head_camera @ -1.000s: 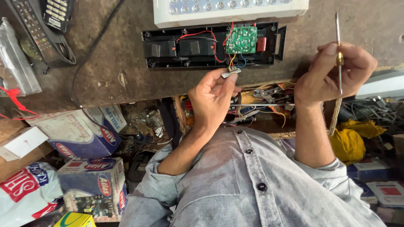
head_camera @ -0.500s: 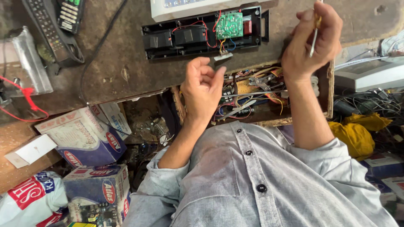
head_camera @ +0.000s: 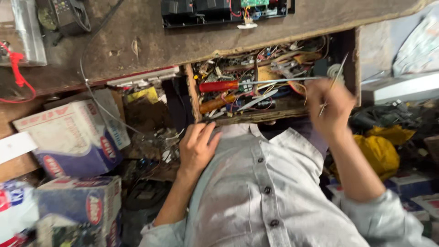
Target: The person disassembles a small electronic device, removes the cover, and uses a screwdriver to adjust internal wiring and components. They manipulate wires and a small white connector while working at a cluttered workbench.
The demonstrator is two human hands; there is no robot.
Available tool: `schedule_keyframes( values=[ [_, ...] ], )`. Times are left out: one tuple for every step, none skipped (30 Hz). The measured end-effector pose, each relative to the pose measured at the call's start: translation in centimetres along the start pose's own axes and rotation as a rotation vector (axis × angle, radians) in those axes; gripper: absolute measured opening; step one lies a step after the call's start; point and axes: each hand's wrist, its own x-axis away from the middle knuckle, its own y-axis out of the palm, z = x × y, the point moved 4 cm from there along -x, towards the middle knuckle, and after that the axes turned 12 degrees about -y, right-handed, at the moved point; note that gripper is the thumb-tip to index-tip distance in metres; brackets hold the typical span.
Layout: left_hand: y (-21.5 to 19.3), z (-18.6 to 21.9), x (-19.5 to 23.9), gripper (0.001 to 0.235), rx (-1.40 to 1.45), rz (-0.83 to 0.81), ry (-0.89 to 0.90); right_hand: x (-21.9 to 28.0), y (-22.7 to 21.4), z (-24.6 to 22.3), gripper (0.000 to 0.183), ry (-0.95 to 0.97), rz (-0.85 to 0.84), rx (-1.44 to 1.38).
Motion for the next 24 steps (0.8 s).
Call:
schedule_keyframes(
  values=[
    [0.5, -0.8, 0.3, 0.033, -0.004, 0.026, -0.022, 1.3, -0.2, -1.1, 0.013, -0.036, -0.082, 0.06],
    [0.7, -1.5, 1.0, 0.034, -0.016, 0.04, -0.052, 2.5, 0.0, -1.9, 0.024, -0.062, -0.166, 0.108],
    [1.1, -2.0, 1.4, 0.035, -0.018, 0.07, -0.033, 3.0, 0.1, -2.1, 0.029, -0.099, -0.19, 0.15],
    [1.4, -2.6, 1.5, 0.036, -0.022, 0.093, -0.014, 3.7, 0.2, -2.3, 0.035, -0.129, -0.214, 0.191],
    [1.3, -2.8, 2.1, 0.037, -0.025, 0.116, 0.006, 4.2, 0.2, -2.6, 0.042, -0.158, -0.238, 0.231],
    [1.3, -3.0, 2.0, 0.038, -0.042, 0.118, 0.008, 4.2, 0.2, -2.4, 0.04, -0.17, -0.241, 0.231],
    [1.3, -3.1, 1.7, 0.038, -0.058, 0.12, 0.01, 4.1, 0.2, -2.2, 0.039, -0.182, -0.243, 0.23],
    [1.1, -3.0, 1.1, 0.038, -0.076, 0.13, 0.012, 3.6, 0.2, -1.8, 0.037, -0.201, -0.243, 0.23],
    [0.9, -2.9, 0.3, 0.038, -0.071, 0.166, 0.039, 2.9, 0.2, -1.2, 0.037, -0.196, -0.231, 0.239],
    [0.7, -2.8, -0.2, 0.038, -0.072, 0.191, 0.048, 2.6, 0.2, -0.8, 0.037, -0.185, -0.232, 0.233],
    [0.5, -2.7, -0.6, 0.038, -0.073, 0.216, 0.058, 2.3, 0.4, -0.5, 0.037, -0.175, -0.233, 0.228],
    [0.6, -2.7, -1.2, 0.036, -0.064, 0.226, 0.054, 1.8, 0.7, -0.1, 0.038, -0.173, -0.225, 0.248],
    [0.7, -2.7, -2.0, 0.034, -0.055, 0.236, 0.05, 1.2, 1.1, 0.3, 0.039, -0.172, -0.217, 0.269],
    [0.7, -2.8, -3.1, 0.032, -0.046, 0.256, 0.053, 0.3, 1.5, 0.8, 0.041, -0.179, -0.201, 0.294],
    [0.7, -3.0, -4.2, 0.031, 0.032, 0.247, 0.049, -0.7, 1.8, 1.2, 0.04, -0.169, -0.182, 0.281],
    [0.7, -3.1, -4.8, 0.03, 0.113, 0.23, 0.04, -1.3, 2.1, 1.3, 0.039, -0.152, -0.169, 0.267],
    [0.6, -3.1, -5.4, 0.028, 0.193, 0.213, 0.032, -1.8, 2.3, 1.2, 0.039, -0.136, -0.156, 0.253],
    [0.3, -3.0, -6.2, 0.028, 0.23, 0.213, 0.053, -2.3, 2.5, 0.7, 0.033, -0.148, -0.09, 0.189],
    [0.0, -2.7, -7.1, 0.029, 0.266, 0.213, 0.074, -3.0, 2.7, 0.1, 0.028, -0.161, -0.024, 0.124],
    [-0.1, -2.3, -8.2, 0.029, 0.305, 0.21, 0.095, -3.8, 2.9, -0.4, 0.023, -0.171, 0.04, 0.06],
    [-0.2, -1.7, -9.6, 0.028, 0.28, 0.243, 0.144, -4.8, 3.4, -0.8, 0.02, -0.194, 0.055, 0.081],
    [0.1, -1.2, -11.0, 0.027, 0.255, 0.269, 0.188, -5.7, 3.9, -1.1, 0.018, -0.209, 0.064, 0.1],
    [0.6, -0.7, -12.5, 0.026, 0.23, 0.295, 0.232, -6.6, 4.4, -1.3, 0.017, -0.224, 0.074, 0.119],
    [1.3, -0.3, -14.1, 0.028, 0.215, 0.313, 0.295, -7.2, 5.0, -1.3, 0.02, -0.208, 0.09, 0.099]
  ],
)
